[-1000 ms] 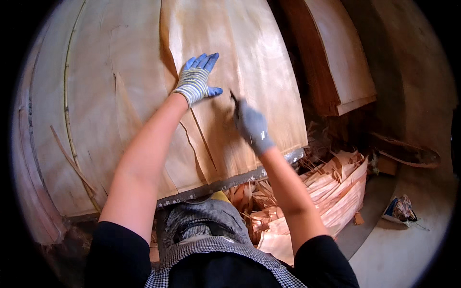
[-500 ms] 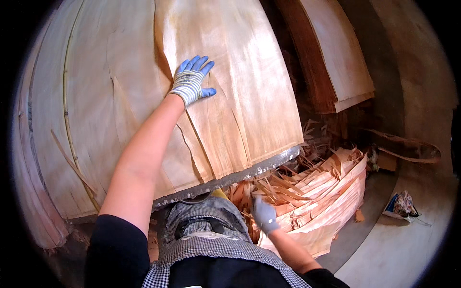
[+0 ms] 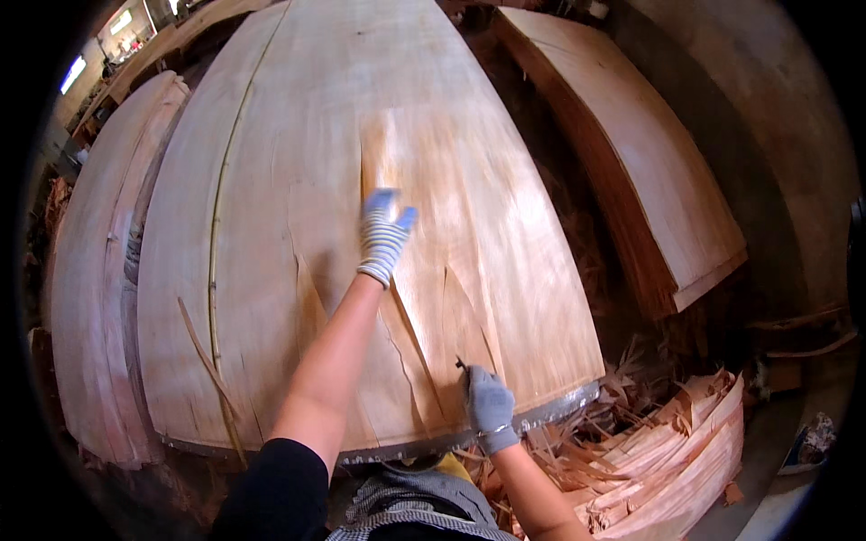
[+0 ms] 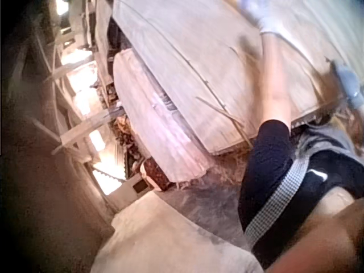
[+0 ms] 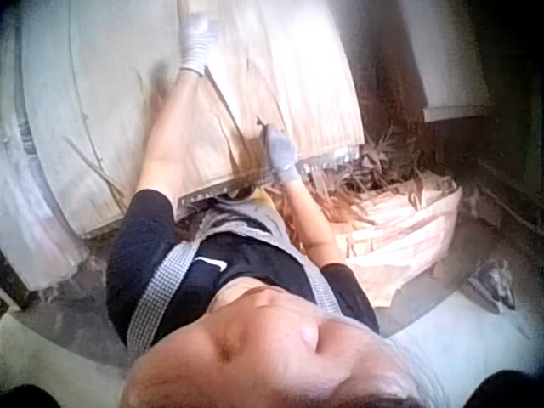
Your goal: The person cuts thin strips from wood veneer sheets using a blade, applies tape to the sheets, and moves the sheets onto a stack.
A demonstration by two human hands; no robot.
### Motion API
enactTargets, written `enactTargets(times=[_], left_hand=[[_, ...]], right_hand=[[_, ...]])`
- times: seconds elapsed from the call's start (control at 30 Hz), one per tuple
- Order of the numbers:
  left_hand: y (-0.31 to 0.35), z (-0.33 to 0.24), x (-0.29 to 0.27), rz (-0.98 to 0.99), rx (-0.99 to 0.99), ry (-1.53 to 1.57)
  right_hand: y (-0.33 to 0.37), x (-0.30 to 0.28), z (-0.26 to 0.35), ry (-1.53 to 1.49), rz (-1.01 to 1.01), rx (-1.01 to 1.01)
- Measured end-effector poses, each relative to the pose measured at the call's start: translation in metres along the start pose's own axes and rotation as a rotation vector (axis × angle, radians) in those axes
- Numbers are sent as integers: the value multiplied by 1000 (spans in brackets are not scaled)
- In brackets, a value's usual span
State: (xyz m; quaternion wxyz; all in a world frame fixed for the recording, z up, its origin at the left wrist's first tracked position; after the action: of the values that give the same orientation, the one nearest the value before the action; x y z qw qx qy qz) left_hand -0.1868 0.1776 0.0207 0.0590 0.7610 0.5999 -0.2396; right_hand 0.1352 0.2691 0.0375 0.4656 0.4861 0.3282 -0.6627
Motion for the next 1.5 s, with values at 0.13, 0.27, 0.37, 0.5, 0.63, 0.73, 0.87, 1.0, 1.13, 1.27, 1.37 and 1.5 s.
enactTargets(times=[0.13, 0.27, 0.37, 0.5, 0.63, 0.73, 0.87, 1.0, 1.13, 1.27, 1.37, 1.5], left_hand=[[3, -3, 11, -80, -493, -769], [-9, 0, 24, -72, -237, -493], [-36, -1, 26, -392, -159, 212], [-88, -3, -53, -517, -99, 348], [-115, -7, -246, -318, 133, -1085], [-82, -36, -373, -513, 71, -950], [-4, -47, -490, -517, -25, -1293], [56, -5, -500, -285, -50, -1400], [115, 42, -446, -261, -194, -1177], [193, 118, -414, -98, -333, -825], [250, 119, -393, -107, -317, -735], [359, 69, -376, -426, -327, -710]], right_hand=[[3, 1, -10, 59, 1, 10], [2, -1, -6, 26, 37, 2], [4, 3, -6, -3, -2, -29], [10, 9, -12, 75, 0, -58], [7, 1, -2, 33, 6, -45], [6, 8, -12, 56, -3, -12], [8, 7, 0, 111, -7, -65], [8, 13, -2, 130, 3, -62], [5, 7, -1, 226, -5, -84], [2, 13, 4, 183, -52, -151], [-2, 12, 3, 127, -29, -152], [-4, 5, -5, 51, -27, -156]])
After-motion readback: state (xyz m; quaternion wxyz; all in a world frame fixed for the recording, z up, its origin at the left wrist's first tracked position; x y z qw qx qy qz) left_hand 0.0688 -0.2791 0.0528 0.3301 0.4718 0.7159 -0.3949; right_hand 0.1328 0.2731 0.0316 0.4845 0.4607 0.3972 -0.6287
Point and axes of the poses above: each hand's wrist, its own y-axis away from the middle knuckle, its own x-axis out of the palm, z = x × y, the point moved 2 cm from there along -y, towards the middle knuckle
